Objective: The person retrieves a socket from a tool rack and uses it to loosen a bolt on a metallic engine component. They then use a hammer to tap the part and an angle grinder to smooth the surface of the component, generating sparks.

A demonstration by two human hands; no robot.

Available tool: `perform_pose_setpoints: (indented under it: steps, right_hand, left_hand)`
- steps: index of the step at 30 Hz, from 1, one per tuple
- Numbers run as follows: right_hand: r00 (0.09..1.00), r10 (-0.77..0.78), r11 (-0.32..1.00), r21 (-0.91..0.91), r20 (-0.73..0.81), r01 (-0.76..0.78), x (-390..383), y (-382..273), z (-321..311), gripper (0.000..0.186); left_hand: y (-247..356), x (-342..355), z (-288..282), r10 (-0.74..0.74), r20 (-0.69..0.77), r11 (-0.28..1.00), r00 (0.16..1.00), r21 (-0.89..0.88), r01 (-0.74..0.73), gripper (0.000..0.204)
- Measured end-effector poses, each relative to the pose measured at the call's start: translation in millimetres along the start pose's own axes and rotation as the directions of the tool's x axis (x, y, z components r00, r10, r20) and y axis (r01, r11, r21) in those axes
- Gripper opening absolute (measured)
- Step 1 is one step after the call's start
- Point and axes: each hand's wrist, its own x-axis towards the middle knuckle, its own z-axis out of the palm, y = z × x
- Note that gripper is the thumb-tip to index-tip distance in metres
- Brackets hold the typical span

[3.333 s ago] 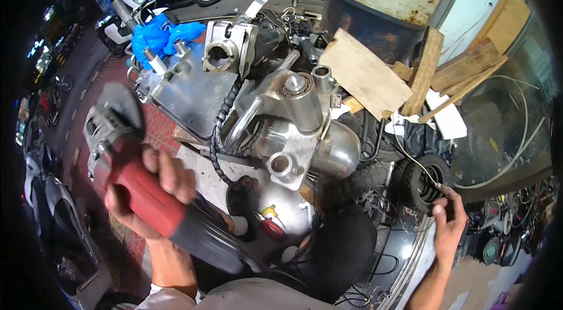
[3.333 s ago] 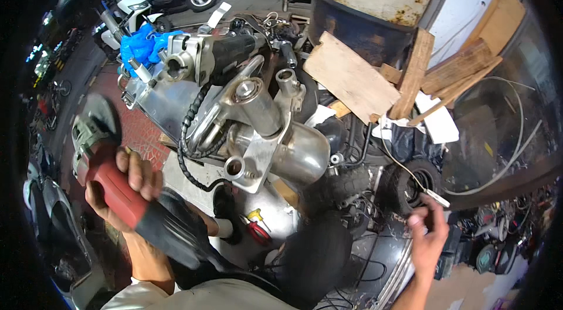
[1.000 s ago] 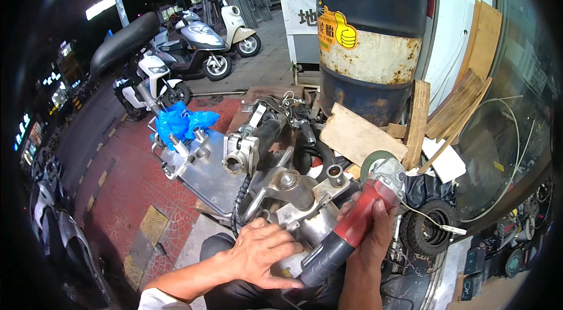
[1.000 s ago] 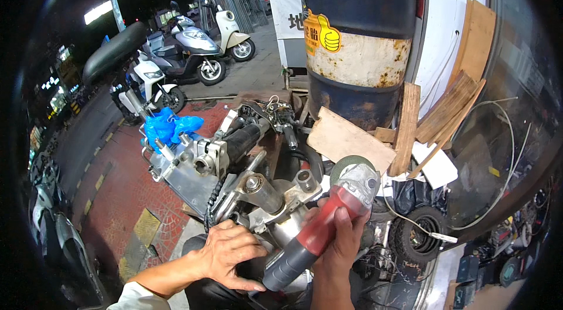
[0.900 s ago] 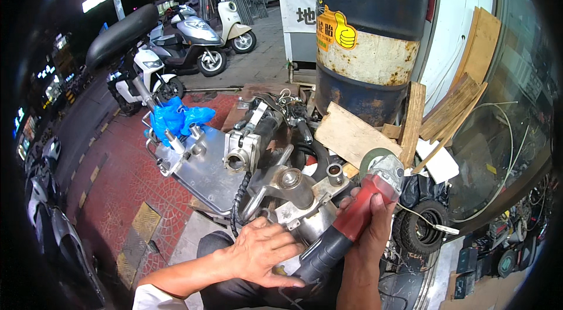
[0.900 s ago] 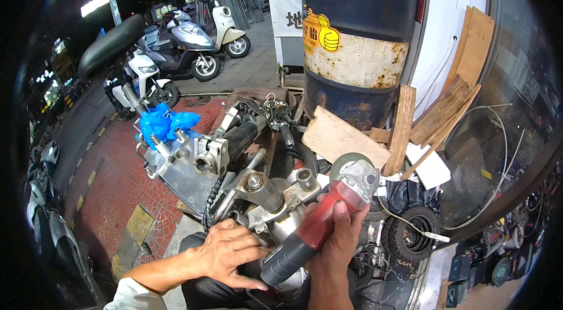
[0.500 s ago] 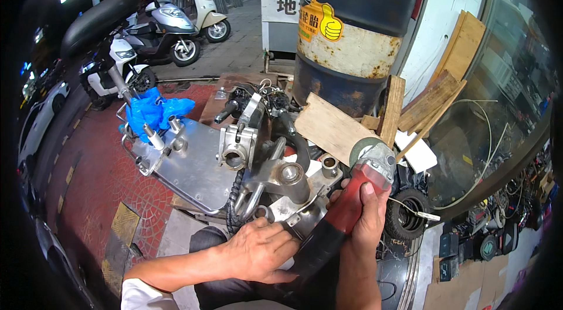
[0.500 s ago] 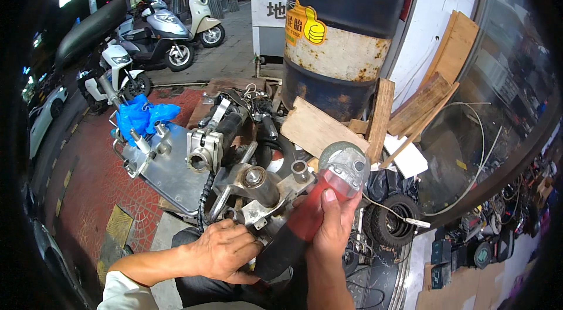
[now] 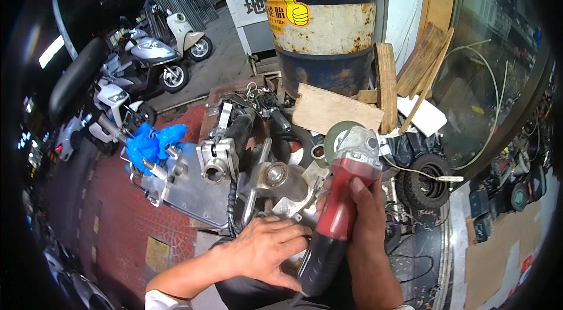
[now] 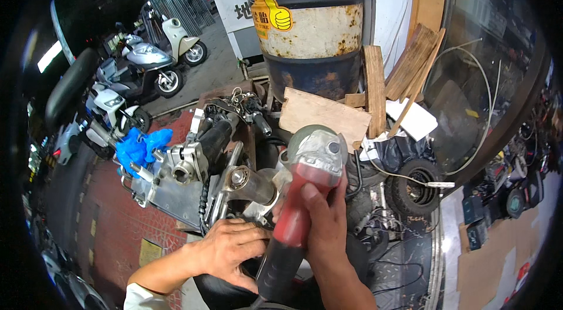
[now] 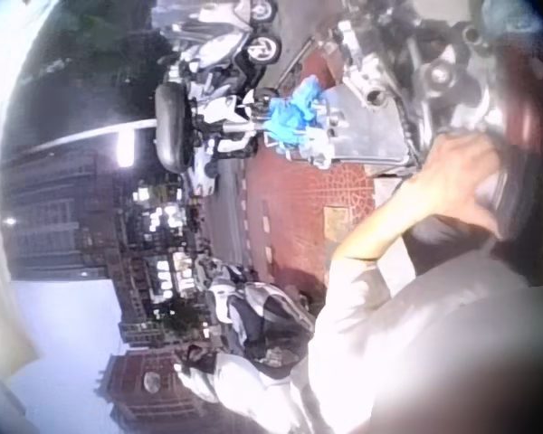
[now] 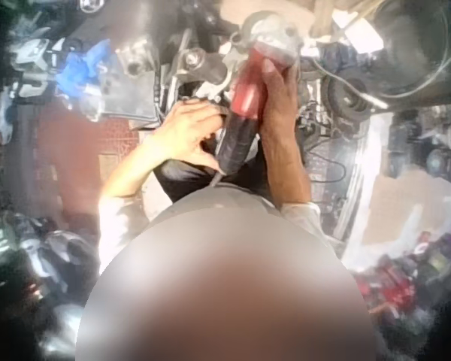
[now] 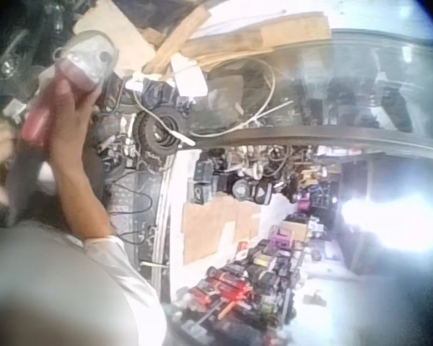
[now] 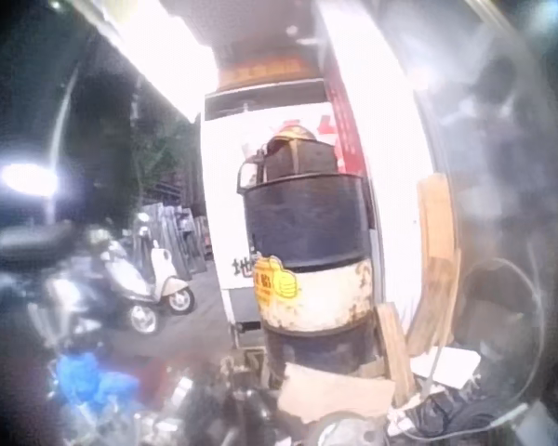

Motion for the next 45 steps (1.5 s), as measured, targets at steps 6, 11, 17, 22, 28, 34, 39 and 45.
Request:
perform_pose_setpoints:
  steps: [6,11,17,22,28,34,39,45]
  right_hand:
    - [0.995,0.038,0.986,0.157,0.089,-0.052,7,14,-11,0.087]
    - [0.990,-0.101,0.974,0.214,0.094,0.079,11,15,-8,0.083]
    - [0.986,-0.135,0.968,0.226,0.099,0.110,26,23,-19,0.092]
    - [0.990,-0.057,0.979,0.203,0.131,0.029,30,18,-22,0.095]
    - [0.982,-0.075,0.986,0.160,0.174,0.047,31,31,-31,0.094]
    - [0.976,-0.069,0.992,0.120,0.205,0.044,21,21,-17,0.093]
    - [0.975,-0.125,0.991,-0.023,0.186,0.131,12,6,-8,0.093]
    - [0.992,-0.023,0.947,-0.315,0.126,0.062,23,-49,18,0.047]
  left_hand:
    - [1,7,-6,-0.033,0.073,0.998,0.997,0.046,0.030,0.066]
    - [-4,1,1,0.045,-0.013,0.999,0.999,0.003,-0.045,0.061]
    - [-5,15,6,-0.023,-0.004,0.998,1.000,0.059,0.023,0.059]
    - [-9,12,16,-0.071,0.005,0.996,0.997,0.050,0.070,0.062]
    - [-18,4,29,-0.055,-0.036,0.995,0.998,0.076,0.058,0.069]
    - [-7,0,26,-0.108,-0.100,0.989,0.989,0.088,0.117,0.076]
    - [1,4,21,-0.043,-0.179,0.987,0.983,0.144,0.069,0.079]
    - [19,12,15,-0.042,-0.414,0.982,0.909,-0.183,-0.038,0.088]
